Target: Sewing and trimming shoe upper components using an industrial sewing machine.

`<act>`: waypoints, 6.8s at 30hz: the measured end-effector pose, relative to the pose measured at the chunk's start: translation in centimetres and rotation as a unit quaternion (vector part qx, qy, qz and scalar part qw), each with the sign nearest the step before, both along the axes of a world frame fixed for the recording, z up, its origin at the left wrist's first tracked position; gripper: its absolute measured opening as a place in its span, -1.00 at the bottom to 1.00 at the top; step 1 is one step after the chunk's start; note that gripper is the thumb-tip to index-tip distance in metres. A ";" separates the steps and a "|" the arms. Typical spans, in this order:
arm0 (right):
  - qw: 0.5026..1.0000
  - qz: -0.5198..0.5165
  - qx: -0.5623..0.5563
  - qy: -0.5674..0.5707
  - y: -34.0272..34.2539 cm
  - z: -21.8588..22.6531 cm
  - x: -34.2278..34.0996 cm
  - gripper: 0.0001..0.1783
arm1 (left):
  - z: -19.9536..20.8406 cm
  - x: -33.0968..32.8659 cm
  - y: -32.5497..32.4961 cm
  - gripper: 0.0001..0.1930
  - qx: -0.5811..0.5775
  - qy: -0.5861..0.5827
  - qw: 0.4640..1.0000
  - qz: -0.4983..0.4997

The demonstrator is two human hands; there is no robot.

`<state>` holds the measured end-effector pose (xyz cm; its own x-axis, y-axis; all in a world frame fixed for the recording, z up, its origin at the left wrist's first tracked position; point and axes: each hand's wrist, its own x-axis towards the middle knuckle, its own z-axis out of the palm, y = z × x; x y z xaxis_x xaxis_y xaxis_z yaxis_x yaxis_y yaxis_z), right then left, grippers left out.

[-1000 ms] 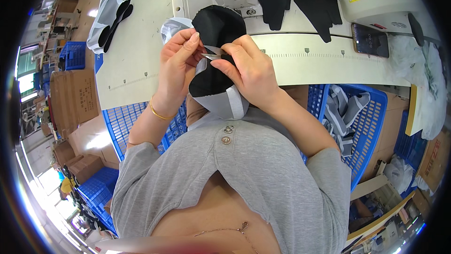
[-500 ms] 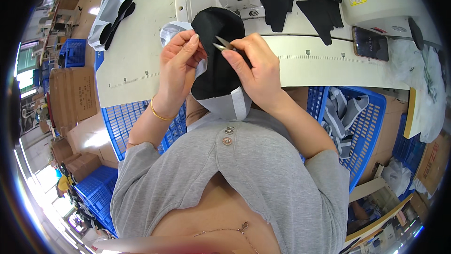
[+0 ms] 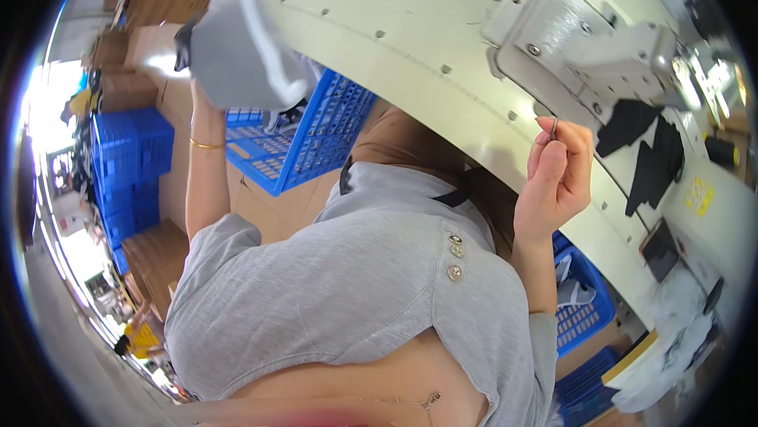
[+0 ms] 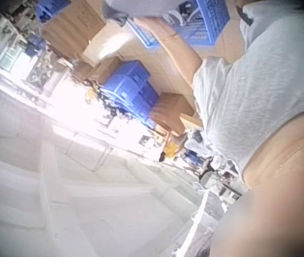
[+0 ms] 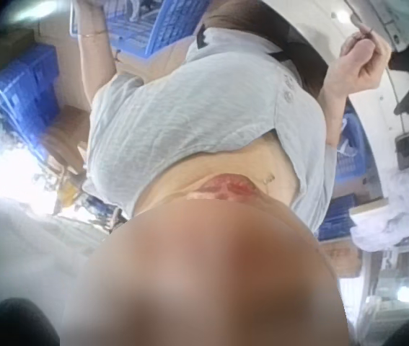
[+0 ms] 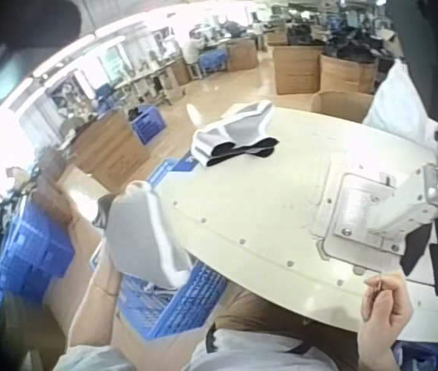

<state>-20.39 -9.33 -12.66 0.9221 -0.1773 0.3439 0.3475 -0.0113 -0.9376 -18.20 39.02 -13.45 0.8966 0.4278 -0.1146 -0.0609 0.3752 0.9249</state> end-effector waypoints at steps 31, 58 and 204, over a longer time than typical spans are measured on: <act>0.991 -0.049 -0.119 -0.021 -0.8 0.4 1.6 -0.92 | 15.7 22.2 -22.4 -0.83 0.732 -0.317 0.602 0.038; 0.991 0.041 -0.040 0.124 -4.1 2.8 0.3 -0.81 | 9.8 6.8 -35.8 -0.73 0.627 -0.358 0.596 -0.351; 0.991 -0.092 0.083 0.047 -4.1 6.9 4.3 -0.83 | 12.1 8.9 -37.4 -0.69 0.593 -0.529 0.539 -0.277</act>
